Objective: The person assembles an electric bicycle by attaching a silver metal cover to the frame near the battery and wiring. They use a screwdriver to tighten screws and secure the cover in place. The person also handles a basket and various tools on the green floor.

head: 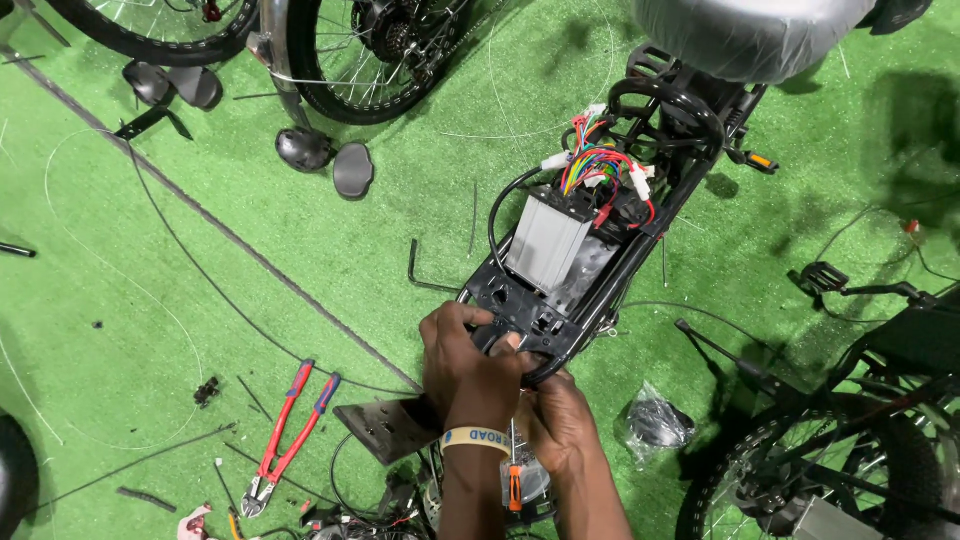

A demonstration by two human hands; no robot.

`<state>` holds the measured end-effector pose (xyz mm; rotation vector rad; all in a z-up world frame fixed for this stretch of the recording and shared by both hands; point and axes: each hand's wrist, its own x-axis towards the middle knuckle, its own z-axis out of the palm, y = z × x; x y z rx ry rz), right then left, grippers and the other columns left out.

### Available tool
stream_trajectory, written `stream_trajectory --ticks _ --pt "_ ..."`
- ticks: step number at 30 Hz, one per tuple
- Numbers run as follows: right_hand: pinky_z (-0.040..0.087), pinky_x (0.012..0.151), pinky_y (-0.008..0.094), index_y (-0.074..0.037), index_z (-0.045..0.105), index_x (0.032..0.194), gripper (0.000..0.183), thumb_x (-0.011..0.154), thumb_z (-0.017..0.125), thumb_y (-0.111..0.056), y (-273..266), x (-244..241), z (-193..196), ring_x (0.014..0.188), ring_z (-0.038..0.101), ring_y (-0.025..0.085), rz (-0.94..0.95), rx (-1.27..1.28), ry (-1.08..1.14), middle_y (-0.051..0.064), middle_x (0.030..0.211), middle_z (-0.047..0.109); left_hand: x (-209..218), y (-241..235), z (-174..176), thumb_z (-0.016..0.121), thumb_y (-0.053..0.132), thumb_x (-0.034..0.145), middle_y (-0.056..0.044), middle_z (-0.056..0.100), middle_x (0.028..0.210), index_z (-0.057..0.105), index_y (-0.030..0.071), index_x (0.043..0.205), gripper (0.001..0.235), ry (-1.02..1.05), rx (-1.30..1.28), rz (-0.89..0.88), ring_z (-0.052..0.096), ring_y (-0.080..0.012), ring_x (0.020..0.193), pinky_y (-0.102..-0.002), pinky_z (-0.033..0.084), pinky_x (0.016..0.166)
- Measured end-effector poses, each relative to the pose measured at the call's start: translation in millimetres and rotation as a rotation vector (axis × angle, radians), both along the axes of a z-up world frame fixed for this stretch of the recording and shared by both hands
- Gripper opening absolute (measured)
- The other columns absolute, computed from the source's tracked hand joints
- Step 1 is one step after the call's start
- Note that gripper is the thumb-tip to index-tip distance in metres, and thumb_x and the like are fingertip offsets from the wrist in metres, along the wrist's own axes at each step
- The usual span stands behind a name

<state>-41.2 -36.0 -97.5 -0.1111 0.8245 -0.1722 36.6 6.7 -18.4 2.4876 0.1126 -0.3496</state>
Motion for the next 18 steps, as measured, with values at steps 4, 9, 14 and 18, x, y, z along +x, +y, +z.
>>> stream_trajectory --ticks 4,9,14,18 --pt "0.052 0.075 0.027 0.005 0.061 0.091 0.016 0.078 0.068 0.000 2.2 -2.7 -15.6 0.076 0.061 0.020 -0.057 0.066 -0.034 0.016 0.087 0.065 -4.6 3.1 -12.0 0.081 0.007 0.058 -0.003 0.057 0.096 0.052 0.018 0.087 0.043 -0.191 -0.023 -0.043 0.064 -0.0262 0.078 -0.042 0.051 0.071" --pt "0.051 0.077 0.031 0.005 0.063 0.094 0.014 0.081 0.065 -0.001 1.4 -2.8 -16.6 0.079 0.063 0.021 -0.025 0.087 -0.083 0.017 0.092 0.067 -4.8 1.2 -6.9 0.078 0.008 0.061 -0.002 0.056 0.095 0.053 0.018 0.087 0.038 -0.179 -0.051 -0.022 0.063 -0.0237 0.077 -0.040 0.051 0.071" --pt "0.054 0.073 0.029 0.007 0.062 0.097 0.018 0.081 0.065 -0.001 -2.3 -1.5 -4.1 0.077 0.063 0.021 -0.009 0.117 -0.057 0.019 0.091 0.066 -3.1 1.4 -6.5 0.080 0.007 0.060 -0.002 0.057 0.099 0.052 0.018 0.088 0.041 -0.150 -0.020 -0.035 0.063 -0.0252 0.081 -0.042 0.051 0.074" --pt "0.050 0.083 0.033 0.005 0.064 0.098 0.016 0.084 0.063 -0.003 -2.9 -2.6 -5.5 0.084 0.062 0.020 0.028 0.071 -0.124 0.018 0.097 0.068 -3.4 0.9 -10.1 0.082 0.006 0.057 -0.001 0.058 0.096 0.053 0.018 0.086 0.043 -0.200 -0.005 -0.028 0.065 -0.0253 0.079 -0.041 0.052 0.071"
